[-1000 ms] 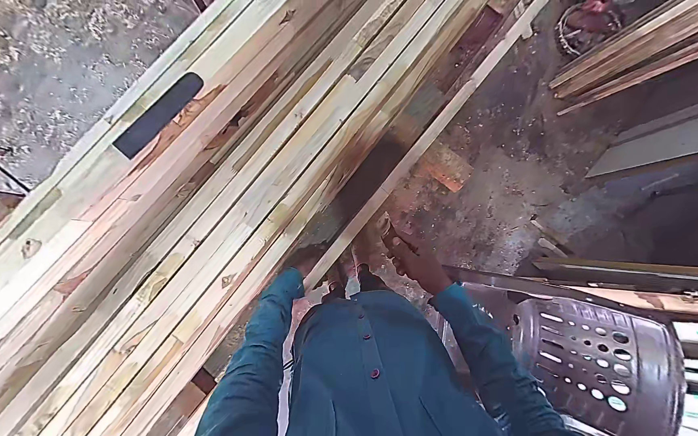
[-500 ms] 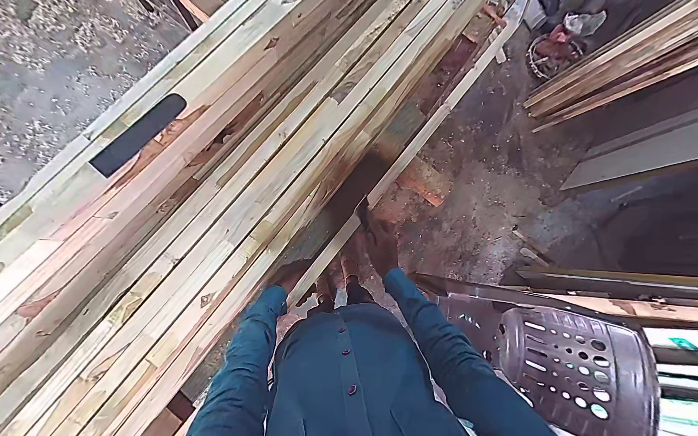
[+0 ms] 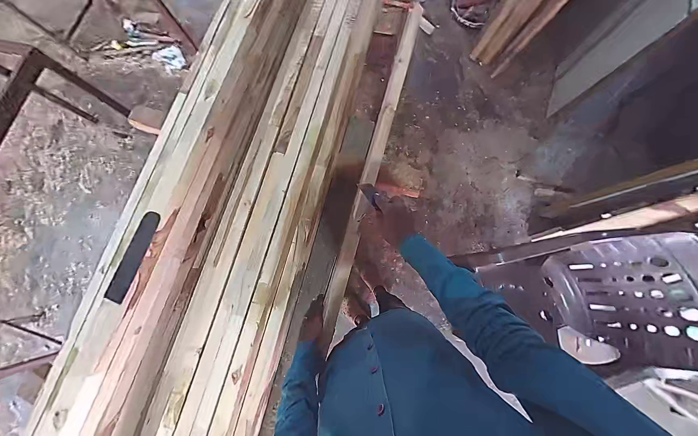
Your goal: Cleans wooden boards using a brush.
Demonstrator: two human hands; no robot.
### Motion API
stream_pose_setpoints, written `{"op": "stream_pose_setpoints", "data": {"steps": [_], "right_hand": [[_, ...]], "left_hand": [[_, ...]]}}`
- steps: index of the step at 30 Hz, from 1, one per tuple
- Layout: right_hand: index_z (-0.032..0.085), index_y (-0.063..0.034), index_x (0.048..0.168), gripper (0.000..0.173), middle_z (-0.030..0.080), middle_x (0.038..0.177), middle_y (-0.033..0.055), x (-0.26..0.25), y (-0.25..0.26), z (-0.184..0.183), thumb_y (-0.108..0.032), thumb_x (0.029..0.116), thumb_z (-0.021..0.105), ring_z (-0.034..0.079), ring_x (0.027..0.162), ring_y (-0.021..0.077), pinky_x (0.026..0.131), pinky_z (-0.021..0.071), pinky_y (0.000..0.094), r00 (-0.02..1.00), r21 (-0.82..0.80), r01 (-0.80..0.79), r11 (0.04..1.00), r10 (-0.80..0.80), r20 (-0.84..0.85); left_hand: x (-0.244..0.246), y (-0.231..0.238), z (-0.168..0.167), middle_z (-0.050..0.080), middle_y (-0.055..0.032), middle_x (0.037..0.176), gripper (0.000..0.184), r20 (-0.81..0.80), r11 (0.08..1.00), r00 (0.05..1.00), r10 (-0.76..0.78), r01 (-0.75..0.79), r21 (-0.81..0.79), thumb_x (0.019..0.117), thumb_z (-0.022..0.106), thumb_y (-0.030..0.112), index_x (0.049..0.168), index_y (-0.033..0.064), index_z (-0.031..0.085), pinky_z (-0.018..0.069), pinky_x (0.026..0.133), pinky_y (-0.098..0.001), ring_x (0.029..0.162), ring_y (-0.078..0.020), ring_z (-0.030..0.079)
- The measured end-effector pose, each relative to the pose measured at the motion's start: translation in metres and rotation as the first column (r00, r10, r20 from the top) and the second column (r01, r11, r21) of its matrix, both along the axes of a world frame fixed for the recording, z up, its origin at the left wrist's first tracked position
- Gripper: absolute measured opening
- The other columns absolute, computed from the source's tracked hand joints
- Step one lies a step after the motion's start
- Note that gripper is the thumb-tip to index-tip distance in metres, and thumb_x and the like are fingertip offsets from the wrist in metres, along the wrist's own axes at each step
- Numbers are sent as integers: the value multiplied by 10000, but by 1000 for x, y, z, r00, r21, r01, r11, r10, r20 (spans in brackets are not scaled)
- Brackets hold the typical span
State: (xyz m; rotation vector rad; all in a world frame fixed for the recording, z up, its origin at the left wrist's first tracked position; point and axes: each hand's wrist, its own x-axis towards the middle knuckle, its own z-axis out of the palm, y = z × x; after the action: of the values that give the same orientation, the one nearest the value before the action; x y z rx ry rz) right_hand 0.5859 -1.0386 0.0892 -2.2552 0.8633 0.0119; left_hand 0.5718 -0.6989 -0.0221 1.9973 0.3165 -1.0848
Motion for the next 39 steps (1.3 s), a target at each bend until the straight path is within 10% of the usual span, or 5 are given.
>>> {"op": "stream_pose_setpoints", "data": {"steps": [3, 11, 26, 31, 39], "right_hand": [[553, -67, 1472, 493, 607, 1335, 266, 24, -12, -27, -78, 984, 618, 612, 1219, 422, 1043, 505, 546, 987, 12, 26, 1000, -28, 161], [536, -204, 1520, 527, 623, 1367, 201, 22, -16, -101, -19, 1025, 545, 670, 1149, 351, 985, 556, 495, 945, 70, -123, 990, 95, 313], [531, -39, 1487, 447, 638, 1350, 235, -11, -48, -97, -209, 1080, 456, 622, 1256, 362, 1101, 478, 504, 968, 181, 139, 974, -172, 184], [670, 38, 1017, 582, 654, 820, 155, 73, -90, -89, -392, 1130, 295, 640, 724, 258, 737, 556, 469, 966, 402, -1, 916, -104, 238], [676, -21, 1214, 587, 708, 1098, 199, 72, -89, -94, -446, 1124, 282, 684, 1060, 328, 961, 525, 542, 987, 291, -137, 947, 154, -39]], "left_hand": [[12, 0, 9, 643, -125, 764, 504, -159, 985, 984, 83, -105, -139, 1105, 344, 511, 1306, 126, 599, 530, 474, -390, 543, -220, 595], [20, 8, 3, 601, -127, 638, 567, -268, 975, 956, 117, -162, -152, 1123, 272, 469, 1080, 16, 610, 505, 422, -371, 466, -214, 566], [11, -52, 37, 700, -299, 1188, 833, 185, 870, 960, -209, 97, 483, 1080, 216, 613, 1187, -39, 722, 458, 1016, -699, 1187, -470, 646], [11, -45, 26, 716, -288, 1135, 902, 193, 839, 949, -251, 113, 532, 1044, 171, 685, 1097, -3, 752, 469, 976, -711, 1155, -480, 656], [36, -47, 39, 658, -301, 1290, 841, 120, 872, 984, -129, 55, 486, 1043, 291, 691, 1308, -16, 663, 412, 1091, -674, 1291, -463, 588]]}}
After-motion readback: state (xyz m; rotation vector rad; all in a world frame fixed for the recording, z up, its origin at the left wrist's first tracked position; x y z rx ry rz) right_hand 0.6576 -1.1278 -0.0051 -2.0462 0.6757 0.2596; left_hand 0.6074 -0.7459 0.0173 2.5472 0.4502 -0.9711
